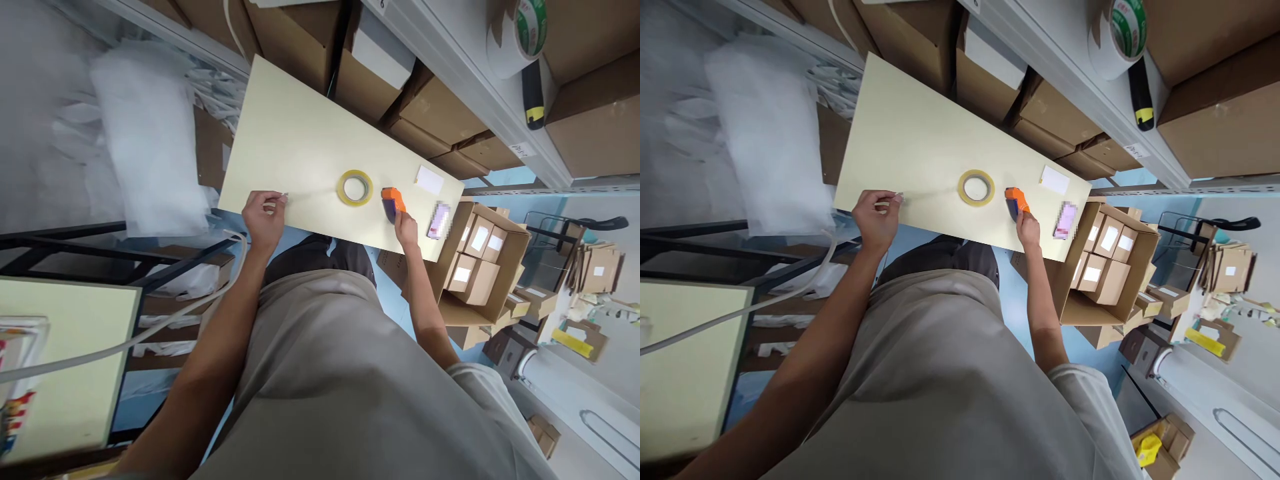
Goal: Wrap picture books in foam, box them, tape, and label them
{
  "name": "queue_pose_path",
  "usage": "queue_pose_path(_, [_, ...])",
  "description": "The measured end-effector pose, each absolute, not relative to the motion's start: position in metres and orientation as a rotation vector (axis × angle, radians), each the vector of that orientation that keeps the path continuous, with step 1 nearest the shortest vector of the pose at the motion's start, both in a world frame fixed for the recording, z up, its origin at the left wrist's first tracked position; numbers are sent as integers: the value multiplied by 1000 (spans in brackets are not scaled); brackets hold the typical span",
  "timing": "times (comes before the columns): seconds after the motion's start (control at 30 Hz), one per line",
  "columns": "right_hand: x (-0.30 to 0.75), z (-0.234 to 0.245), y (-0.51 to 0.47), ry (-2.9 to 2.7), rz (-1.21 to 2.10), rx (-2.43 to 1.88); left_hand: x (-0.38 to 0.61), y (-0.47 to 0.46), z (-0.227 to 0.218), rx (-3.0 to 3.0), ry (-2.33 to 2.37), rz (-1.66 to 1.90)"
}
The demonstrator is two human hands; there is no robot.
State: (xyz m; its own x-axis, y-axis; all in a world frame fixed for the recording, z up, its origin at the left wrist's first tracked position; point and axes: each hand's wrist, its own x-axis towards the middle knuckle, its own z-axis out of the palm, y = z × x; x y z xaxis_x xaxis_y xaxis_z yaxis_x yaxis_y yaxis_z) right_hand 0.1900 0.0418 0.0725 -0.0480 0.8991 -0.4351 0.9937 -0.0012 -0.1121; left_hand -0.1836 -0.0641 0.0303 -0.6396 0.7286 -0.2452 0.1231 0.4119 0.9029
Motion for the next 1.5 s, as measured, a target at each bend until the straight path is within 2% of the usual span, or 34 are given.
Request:
queue_pose_path(0.3, [196, 85, 48, 1950, -796, 1973, -189, -52, 28, 738, 1995, 1252])
queue_pose_path(0.53, [187, 87, 54, 1860, -672, 1941, -190, -48, 28, 751, 1997, 1262])
queue_pose_path(0.73, [174, 84, 46, 1736, -517, 2083, -192, -50, 26, 756, 2002, 1263])
queue_pose_path(1.2, [138, 93, 43, 1729, -493, 2004, -191, -55, 16, 772, 1992, 1285])
queue_pose_path(1.37, [142, 103, 40, 2074, -590, 2053, -190, -56, 17, 761, 2000, 1288])
queue_pose_path(1.5, [137, 108, 43, 2551, -806, 1718, -189, -59, 16, 757, 2003, 1291])
